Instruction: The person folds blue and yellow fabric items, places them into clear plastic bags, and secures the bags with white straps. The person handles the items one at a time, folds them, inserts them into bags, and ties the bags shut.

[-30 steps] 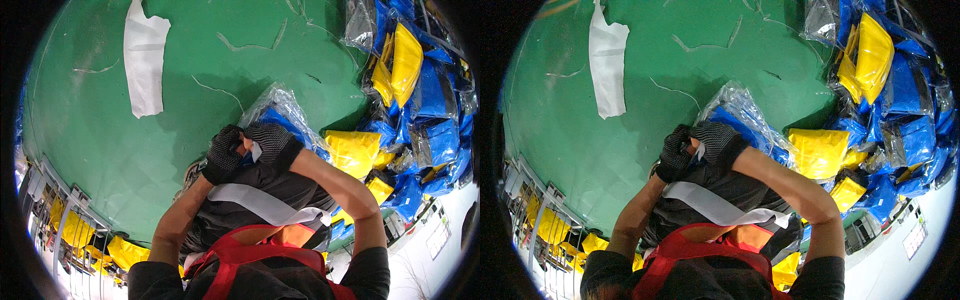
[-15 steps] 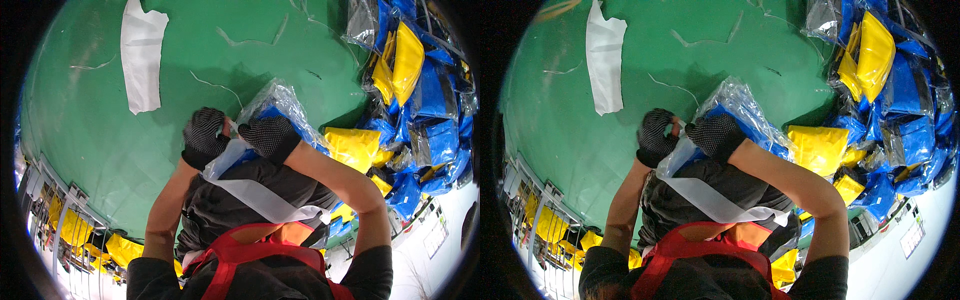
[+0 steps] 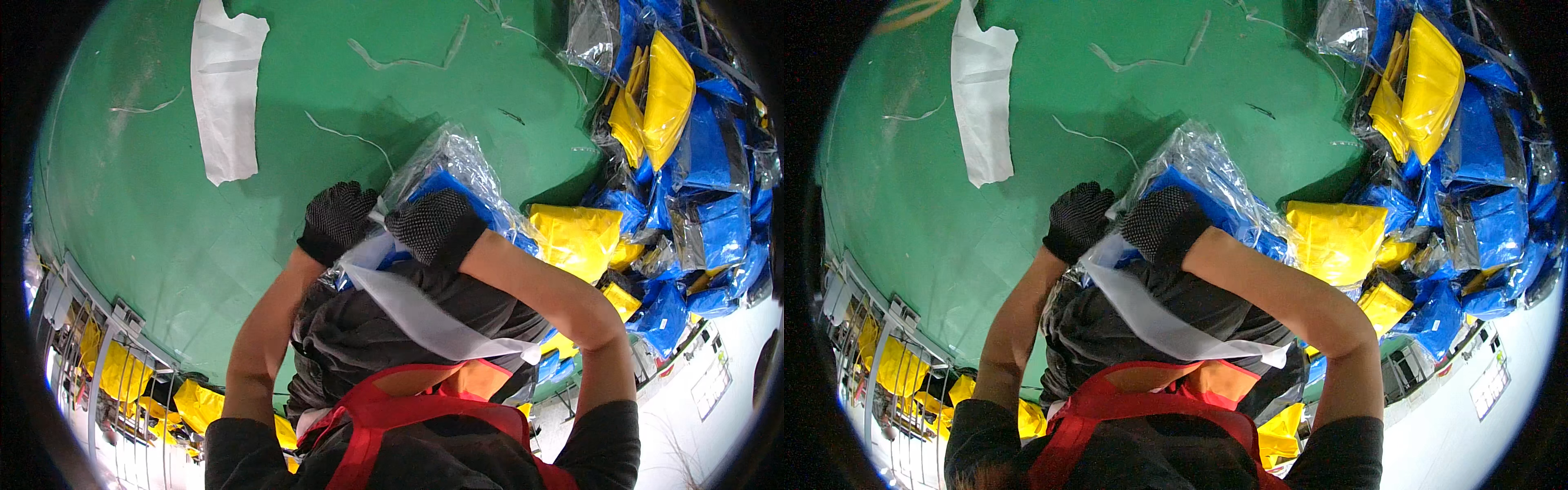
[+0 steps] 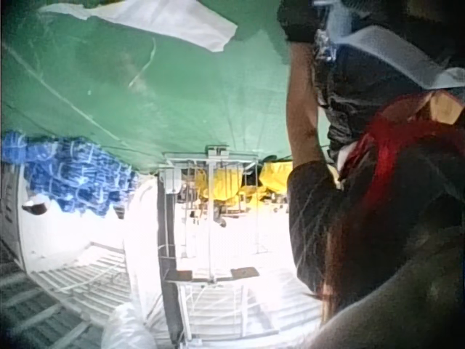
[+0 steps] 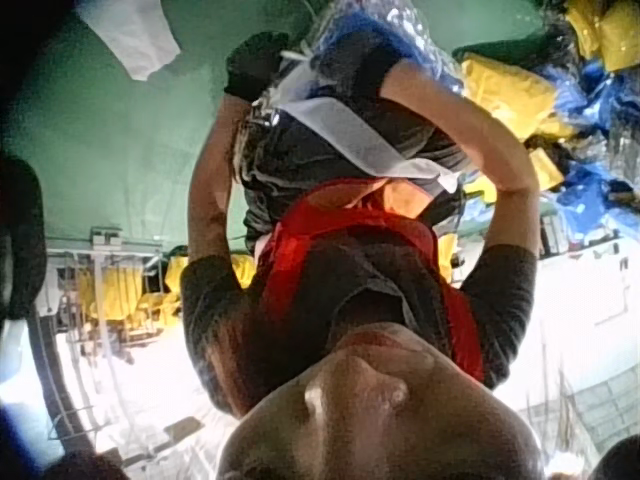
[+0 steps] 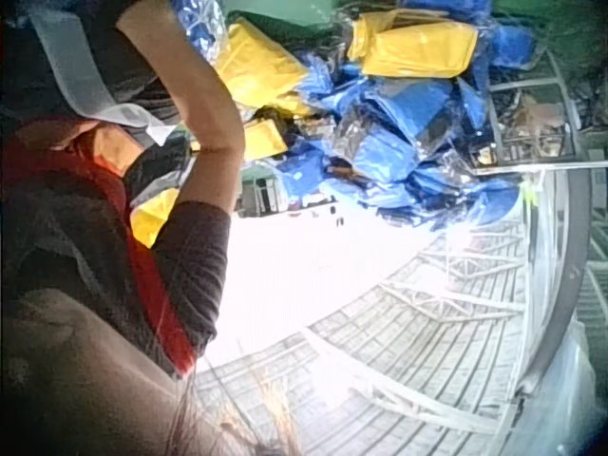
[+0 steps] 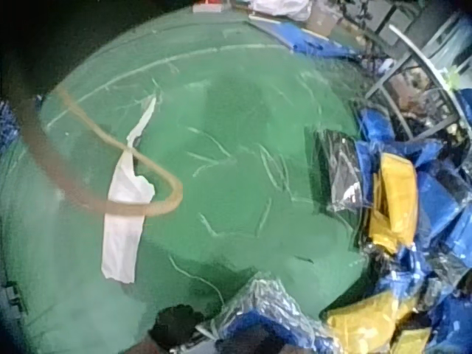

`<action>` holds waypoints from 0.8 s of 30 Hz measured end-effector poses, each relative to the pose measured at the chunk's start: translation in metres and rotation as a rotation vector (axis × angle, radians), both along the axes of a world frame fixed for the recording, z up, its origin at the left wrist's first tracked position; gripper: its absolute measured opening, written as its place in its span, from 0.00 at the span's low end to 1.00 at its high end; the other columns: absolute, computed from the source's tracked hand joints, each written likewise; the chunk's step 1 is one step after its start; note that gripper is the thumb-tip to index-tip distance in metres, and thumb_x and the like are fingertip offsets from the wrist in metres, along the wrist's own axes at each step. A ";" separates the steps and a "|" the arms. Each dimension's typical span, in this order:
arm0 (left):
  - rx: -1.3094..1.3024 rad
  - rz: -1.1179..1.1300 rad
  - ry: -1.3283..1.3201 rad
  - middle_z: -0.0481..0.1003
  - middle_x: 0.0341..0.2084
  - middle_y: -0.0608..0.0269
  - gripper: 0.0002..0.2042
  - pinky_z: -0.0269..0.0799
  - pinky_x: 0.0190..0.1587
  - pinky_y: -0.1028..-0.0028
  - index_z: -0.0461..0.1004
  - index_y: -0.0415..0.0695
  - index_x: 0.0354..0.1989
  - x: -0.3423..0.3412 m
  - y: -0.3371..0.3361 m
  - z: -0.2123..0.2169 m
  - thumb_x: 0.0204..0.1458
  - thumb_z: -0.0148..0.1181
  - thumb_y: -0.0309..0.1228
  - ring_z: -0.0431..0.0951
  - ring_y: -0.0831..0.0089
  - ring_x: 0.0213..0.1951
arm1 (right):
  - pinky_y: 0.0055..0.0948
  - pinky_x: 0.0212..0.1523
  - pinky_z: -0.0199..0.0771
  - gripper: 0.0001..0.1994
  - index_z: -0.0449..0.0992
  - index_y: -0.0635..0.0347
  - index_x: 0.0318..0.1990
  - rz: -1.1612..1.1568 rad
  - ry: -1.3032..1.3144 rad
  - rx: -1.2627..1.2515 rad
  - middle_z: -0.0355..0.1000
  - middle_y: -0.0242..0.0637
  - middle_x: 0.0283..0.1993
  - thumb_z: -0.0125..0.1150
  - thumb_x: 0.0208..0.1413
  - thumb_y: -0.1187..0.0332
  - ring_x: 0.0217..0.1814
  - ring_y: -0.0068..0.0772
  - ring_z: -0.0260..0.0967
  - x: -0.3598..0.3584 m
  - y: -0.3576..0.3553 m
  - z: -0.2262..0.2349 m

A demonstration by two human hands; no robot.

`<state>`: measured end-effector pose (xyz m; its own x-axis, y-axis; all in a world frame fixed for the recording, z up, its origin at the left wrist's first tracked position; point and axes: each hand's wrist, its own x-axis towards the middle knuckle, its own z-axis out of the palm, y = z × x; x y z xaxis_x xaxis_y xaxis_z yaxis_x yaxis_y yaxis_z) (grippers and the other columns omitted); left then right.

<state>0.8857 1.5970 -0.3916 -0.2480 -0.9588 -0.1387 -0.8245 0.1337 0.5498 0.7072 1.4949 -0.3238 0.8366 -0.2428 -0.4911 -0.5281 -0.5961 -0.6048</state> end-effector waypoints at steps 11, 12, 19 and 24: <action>0.860 0.810 1.773 0.71 0.22 0.66 0.15 0.66 0.27 0.74 0.63 0.44 0.53 -0.010 -0.035 -0.009 0.63 0.43 0.39 0.71 0.74 0.24 | 0.44 0.38 0.71 0.18 0.76 0.63 0.30 -0.370 -0.070 0.618 0.73 0.52 0.30 0.49 0.55 0.56 0.35 0.53 0.72 0.003 -0.001 0.003; 0.858 0.743 1.998 0.70 0.19 0.68 0.15 0.65 0.25 0.74 0.64 0.45 0.52 -0.013 -0.038 -0.012 0.62 0.44 0.40 0.69 0.74 0.21 | 0.43 0.38 0.71 0.17 0.77 0.63 0.31 -0.366 -0.017 0.582 0.73 0.52 0.31 0.48 0.56 0.57 0.36 0.53 0.72 0.005 0.000 0.002; 0.457 0.500 0.725 0.69 0.21 0.66 0.13 0.62 0.24 0.76 0.68 0.38 0.49 -0.026 -0.026 -0.063 0.58 0.43 0.29 0.67 0.77 0.21 | 0.41 0.41 0.71 0.13 0.78 0.62 0.31 -0.387 -0.002 0.226 0.74 0.50 0.34 0.50 0.53 0.63 0.40 0.48 0.72 -0.005 0.050 0.010; 0.261 0.325 0.557 0.65 0.44 0.58 0.24 0.54 0.50 0.71 0.61 0.37 0.57 -0.020 -0.034 0.017 0.52 0.51 0.35 0.61 0.69 0.47 | 0.47 0.49 0.64 0.15 0.76 0.58 0.36 -0.784 -0.347 -0.207 0.73 0.43 0.38 0.60 0.43 0.60 0.48 0.45 0.67 -0.034 0.076 0.119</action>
<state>0.8662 1.5630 -0.3750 -0.0552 -0.9489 -0.3106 -0.3856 -0.2667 0.8833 0.6732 1.5705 -0.2046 0.4854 -0.8656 -0.1232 -0.6380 -0.2544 -0.7268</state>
